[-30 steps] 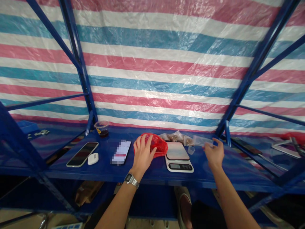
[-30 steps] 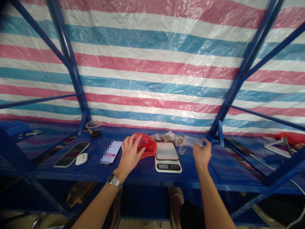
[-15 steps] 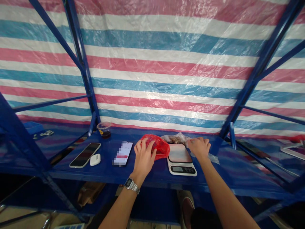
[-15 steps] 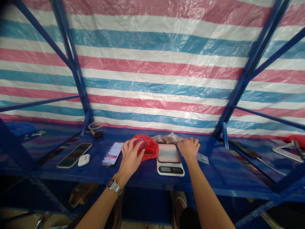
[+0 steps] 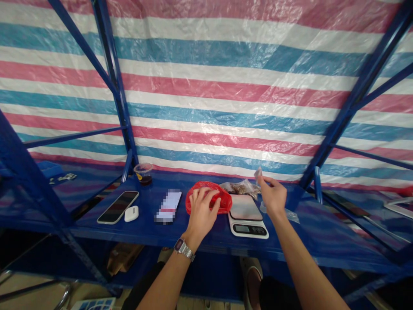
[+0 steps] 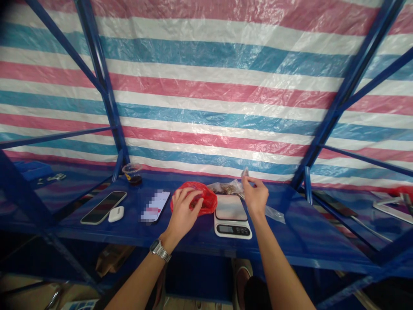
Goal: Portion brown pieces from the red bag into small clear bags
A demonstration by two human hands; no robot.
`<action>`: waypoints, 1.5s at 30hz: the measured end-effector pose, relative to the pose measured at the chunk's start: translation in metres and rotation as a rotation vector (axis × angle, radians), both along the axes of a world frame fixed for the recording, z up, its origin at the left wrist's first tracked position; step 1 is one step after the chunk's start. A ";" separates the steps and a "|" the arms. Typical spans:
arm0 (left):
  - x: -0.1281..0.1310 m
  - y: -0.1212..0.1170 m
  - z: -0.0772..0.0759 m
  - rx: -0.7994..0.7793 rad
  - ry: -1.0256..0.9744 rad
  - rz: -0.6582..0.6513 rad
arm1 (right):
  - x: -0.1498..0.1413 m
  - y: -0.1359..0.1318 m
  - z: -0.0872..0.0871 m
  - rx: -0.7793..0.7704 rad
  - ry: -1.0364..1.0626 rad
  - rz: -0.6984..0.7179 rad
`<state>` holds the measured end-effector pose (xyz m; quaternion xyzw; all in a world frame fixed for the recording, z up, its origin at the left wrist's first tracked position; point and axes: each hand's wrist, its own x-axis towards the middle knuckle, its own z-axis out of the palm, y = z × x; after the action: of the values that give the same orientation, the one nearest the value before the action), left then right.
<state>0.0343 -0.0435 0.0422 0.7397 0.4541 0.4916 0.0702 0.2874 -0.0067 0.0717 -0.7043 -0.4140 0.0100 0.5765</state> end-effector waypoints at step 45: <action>-0.032 0.023 -0.008 -0.224 -0.170 0.117 | -0.124 0.004 -0.038 0.157 0.488 0.650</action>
<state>0.0024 -0.0200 0.0342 0.6552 0.5410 0.5018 0.1618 0.1637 -0.0026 0.0336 -0.4680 -0.4656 0.3266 0.6764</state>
